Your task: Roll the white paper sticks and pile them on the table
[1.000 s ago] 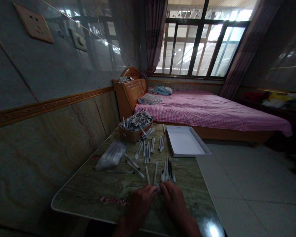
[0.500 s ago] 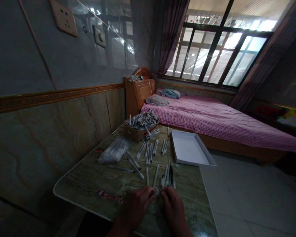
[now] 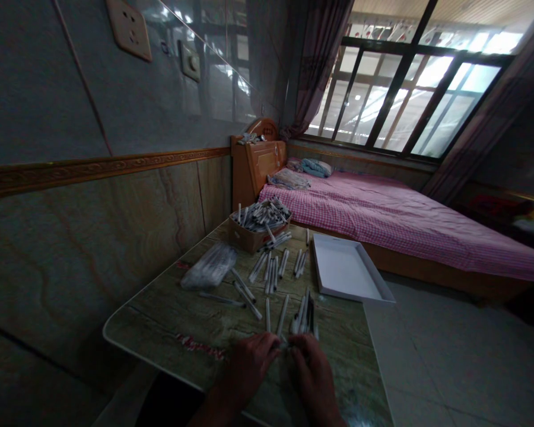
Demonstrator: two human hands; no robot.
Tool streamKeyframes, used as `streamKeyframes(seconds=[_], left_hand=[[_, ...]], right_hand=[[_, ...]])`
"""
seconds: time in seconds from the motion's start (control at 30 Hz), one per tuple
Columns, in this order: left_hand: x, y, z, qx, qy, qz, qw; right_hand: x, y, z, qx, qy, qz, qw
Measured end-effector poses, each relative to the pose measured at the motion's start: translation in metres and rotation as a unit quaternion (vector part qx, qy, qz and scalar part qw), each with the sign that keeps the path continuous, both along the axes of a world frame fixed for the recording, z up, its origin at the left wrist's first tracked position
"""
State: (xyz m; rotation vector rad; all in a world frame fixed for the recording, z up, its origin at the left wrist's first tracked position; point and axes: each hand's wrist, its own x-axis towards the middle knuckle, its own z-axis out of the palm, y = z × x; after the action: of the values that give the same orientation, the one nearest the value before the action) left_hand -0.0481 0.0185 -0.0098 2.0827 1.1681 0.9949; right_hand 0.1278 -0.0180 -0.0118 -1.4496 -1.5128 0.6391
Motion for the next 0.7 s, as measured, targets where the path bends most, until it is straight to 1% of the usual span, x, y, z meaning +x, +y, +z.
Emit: streamKeyframes(seconds=[0.07,0.13,0.2,0.37,0.43,0.53,0.6,0.7], left_hand=[[0.0001,-0.0003,0.0015,-0.008,-0.006,-0.003,1.000],[-0.0001,-0.0003,0.0016,-0.013,-0.010,-0.001,1.000],[-0.0004,-0.0003,0.0002,-0.009,-0.006,0.002,1.000],[-0.0009,-0.0002,-0.0036,0.011,0.008,0.004,1.000],[-0.0005,0.0002,-0.0042,0.023,0.009,0.005,1.000],[0.0002,0.0007,-0.0048,0.037,0.006,0.006,0.999],[0.0005,0.0010,-0.0047,0.037,0.005,0.006,0.999],[0.0008,0.0012,-0.0043,0.036,0.013,-0.002,0.999]], right_hand=[[-0.0003,0.0006,0.0003,-0.001,0.005,-0.016,1.000],[-0.0008,0.0019,-0.0009,-0.009,-0.009,-0.044,0.999],[-0.0006,0.0029,-0.0026,-0.017,-0.024,-0.056,0.998],[0.0012,0.0015,-0.0030,-0.002,0.003,-0.012,1.000],[0.0005,0.0010,-0.0033,-0.004,0.003,-0.022,1.000],[-0.0007,0.0017,-0.0055,-0.023,-0.026,-0.050,0.998],[-0.0004,0.0021,-0.0066,-0.024,-0.029,-0.043,0.998],[0.0010,0.0016,-0.0055,-0.008,-0.001,-0.017,1.000]])
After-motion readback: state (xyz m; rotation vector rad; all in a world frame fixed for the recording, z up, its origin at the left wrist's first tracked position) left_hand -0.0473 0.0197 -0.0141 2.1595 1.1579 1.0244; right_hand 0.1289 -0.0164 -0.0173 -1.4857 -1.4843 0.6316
